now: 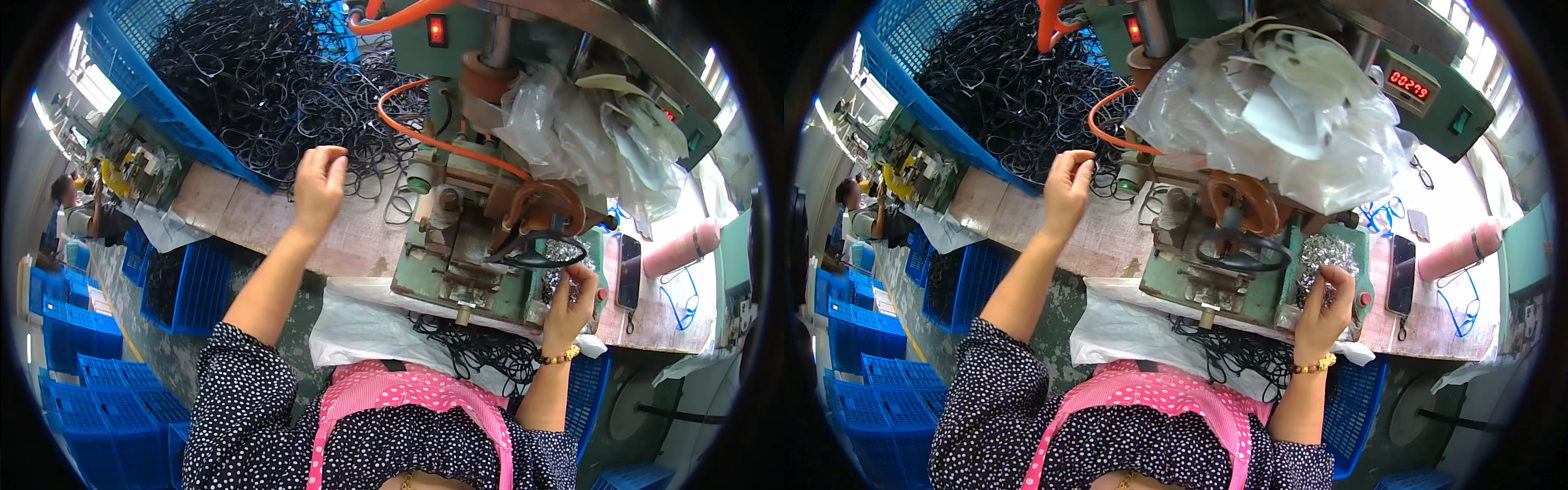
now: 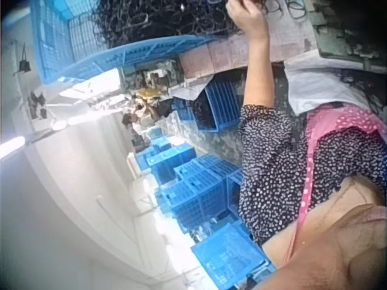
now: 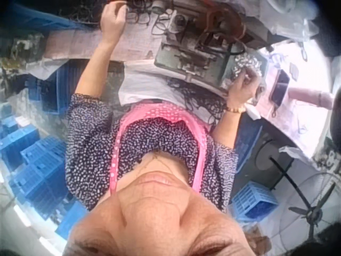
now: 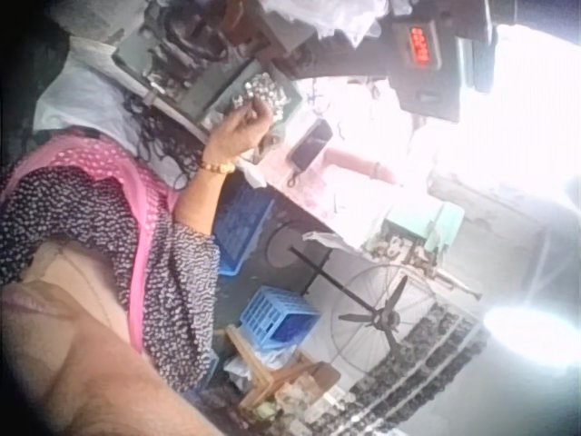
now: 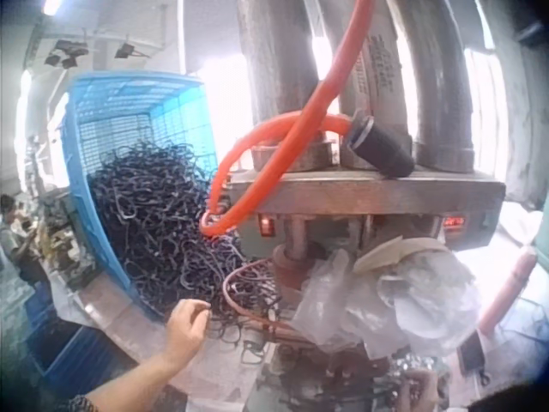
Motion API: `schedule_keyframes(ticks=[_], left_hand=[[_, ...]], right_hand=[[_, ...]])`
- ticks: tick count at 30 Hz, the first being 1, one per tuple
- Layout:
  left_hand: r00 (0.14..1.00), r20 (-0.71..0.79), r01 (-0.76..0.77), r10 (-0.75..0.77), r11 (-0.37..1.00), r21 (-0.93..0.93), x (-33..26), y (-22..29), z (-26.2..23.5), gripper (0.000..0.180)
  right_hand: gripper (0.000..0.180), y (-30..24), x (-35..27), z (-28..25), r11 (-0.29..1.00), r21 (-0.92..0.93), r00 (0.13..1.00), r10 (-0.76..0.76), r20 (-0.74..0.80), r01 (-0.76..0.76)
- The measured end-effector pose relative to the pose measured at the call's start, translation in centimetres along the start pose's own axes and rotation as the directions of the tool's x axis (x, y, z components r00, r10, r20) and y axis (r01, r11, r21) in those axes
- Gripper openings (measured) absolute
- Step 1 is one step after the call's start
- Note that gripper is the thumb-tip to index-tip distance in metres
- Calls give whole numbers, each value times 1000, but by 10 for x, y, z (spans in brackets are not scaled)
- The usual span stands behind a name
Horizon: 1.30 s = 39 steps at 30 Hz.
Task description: The person repeatedly picks black cables from a blue basket, places them into a press machine, and adds small metal pins to secure the ends. The finished cables are dropped into a white bag below the machine.
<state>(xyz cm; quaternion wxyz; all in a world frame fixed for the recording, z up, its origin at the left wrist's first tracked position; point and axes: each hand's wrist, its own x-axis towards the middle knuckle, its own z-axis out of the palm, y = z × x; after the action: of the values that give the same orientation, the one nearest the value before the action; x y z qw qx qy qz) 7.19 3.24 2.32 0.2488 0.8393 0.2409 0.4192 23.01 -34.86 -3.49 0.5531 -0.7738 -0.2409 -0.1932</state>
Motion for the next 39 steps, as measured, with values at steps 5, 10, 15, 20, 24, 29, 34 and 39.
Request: schedule_keyframes(ticks=[5, 10, 15, 20, 24, 29, 34, 39], left_hand=[[995, 68, -98, 76, 903, 419, 18, -65, -2, 20], [993, 120, -75, 15, 853, 516, 25, -64, -2, 17], [974, 30, -210, 225, 843, 495, 24, -47, -24, 9], [974, 44, -210, 222, 816, 539, 11, -50, -40, 14], [993, -4, 98, -115, 823, 559, 8, -58, -39, 18], [981, -191, -15, 45, 988, 152, -6, -43, -59, 11], [993, 88, 94, -73, 961, -261, -48, -33, -52, 5], [726, 364, 686, -583, 645, -336, -72, -52, -29, 20]], right_hand=[[11, -4, -2, 0, 998, 34, 998, 58, 20, -58], [11, -7, 0, -2, 1000, 5, 998, 25, 50, -25], [11, -8, 4, -3, 997, -28, 997, -64, 41, 65], [12, -7, 4, -4, 998, -51, 996, -25, 83, 30], [13, -7, 4, -5, 998, -21, 995, -63, 77, 65], [15, -10, 3, -5, 995, -14, 993, -96, 66, 97], [17, -11, 3, -5, 992, -59, 993, -113, 43, 116], [17, -9, 2, -5, 990, -65, 992, -122, 33, 124]])
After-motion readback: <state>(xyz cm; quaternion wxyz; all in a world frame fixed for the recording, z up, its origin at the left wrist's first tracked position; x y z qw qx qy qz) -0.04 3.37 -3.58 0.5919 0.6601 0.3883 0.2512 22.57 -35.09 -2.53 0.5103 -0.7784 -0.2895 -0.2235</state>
